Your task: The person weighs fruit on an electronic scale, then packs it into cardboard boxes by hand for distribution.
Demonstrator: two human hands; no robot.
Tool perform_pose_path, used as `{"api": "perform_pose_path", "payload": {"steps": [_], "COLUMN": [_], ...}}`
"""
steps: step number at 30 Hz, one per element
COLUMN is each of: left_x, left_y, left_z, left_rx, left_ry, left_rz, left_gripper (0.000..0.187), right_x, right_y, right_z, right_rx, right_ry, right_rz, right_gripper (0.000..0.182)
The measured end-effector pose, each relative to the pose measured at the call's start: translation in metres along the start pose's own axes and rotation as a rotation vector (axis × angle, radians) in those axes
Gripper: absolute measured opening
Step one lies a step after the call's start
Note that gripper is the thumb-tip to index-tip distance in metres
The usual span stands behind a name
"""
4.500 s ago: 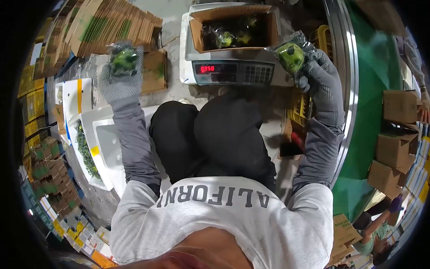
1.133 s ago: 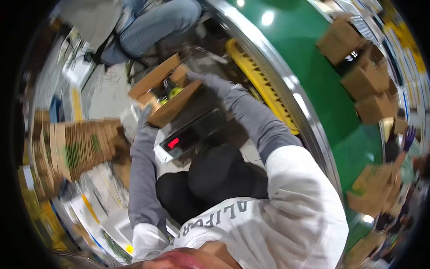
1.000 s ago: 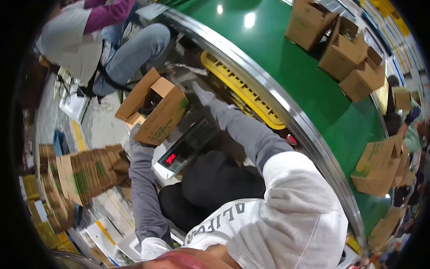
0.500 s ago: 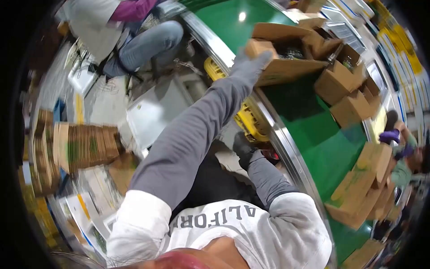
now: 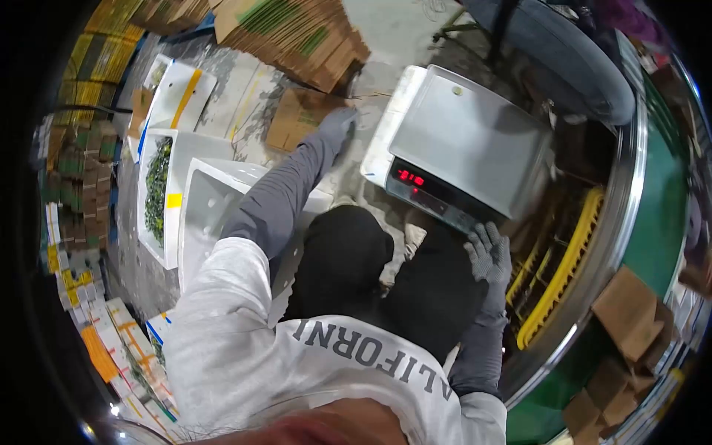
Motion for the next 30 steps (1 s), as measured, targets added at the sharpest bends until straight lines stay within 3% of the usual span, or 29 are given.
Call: {"api": "perform_pose_path", "payload": {"steps": [1,2,3,8,14,19,22,26,28,30], "left_x": [0.045,0.143,0.163,0.183,0.19,0.212,0.22,0.139,0.073,0.039], "left_y": [-0.021,-0.081,-0.074,-0.034,-0.022,0.016,0.046,0.102,0.138,0.154], "left_z": [-0.029,-0.09,-0.121,-0.151,-0.166,-0.18,-0.165,-0.138,-0.117,-0.097], "left_rx": [0.389,0.343,0.342,0.238,0.119,-0.09,-0.294,-0.511,-0.506,-0.419], "left_ry": [0.336,0.881,1.109,1.404,1.539,1.603,1.559,1.405,1.29,0.947], "left_rz": [0.061,-0.451,-0.415,-0.28,-0.251,-0.246,-0.561,-1.333,-1.493,-1.228], "left_gripper": [0.032,0.032,0.032,0.032,0.032,0.034,0.035,0.036,0.032,0.032], "right_x": [0.003,0.009,0.013,0.024,0.007,-0.001,0.003,0.01,0.011,0.01], "right_y": [-0.008,-0.026,-0.042,-0.087,-0.133,-0.149,-0.156,-0.187,-0.232,-0.276], "right_z": [0.007,0.014,0.017,0.037,0.061,0.075,0.082,0.087,0.077,0.063], "right_rx": [0.005,0.072,0.077,0.161,0.214,0.126,0.117,0.158,0.165,0.203], "right_ry": [-0.014,-0.02,-0.008,0.024,-0.034,-0.03,-0.03,0.026,0.019,0.016], "right_rz": [-0.021,-0.063,-0.098,-0.271,-0.277,-0.32,-0.352,-0.421,-0.589,-0.696], "right_gripper": [0.051,0.052,0.053,0.054,0.052,0.055,0.055,0.055,0.051,0.048]}}
Point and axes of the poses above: each hand's wrist, its own z-axis towards the middle knuckle, its own y-axis out of the back of the hand, x = y × z, the point moved 10 cm from there along z, towards the middle knuckle, and after that the axes turned 6 degrees about -z, right-handed, at the moved point
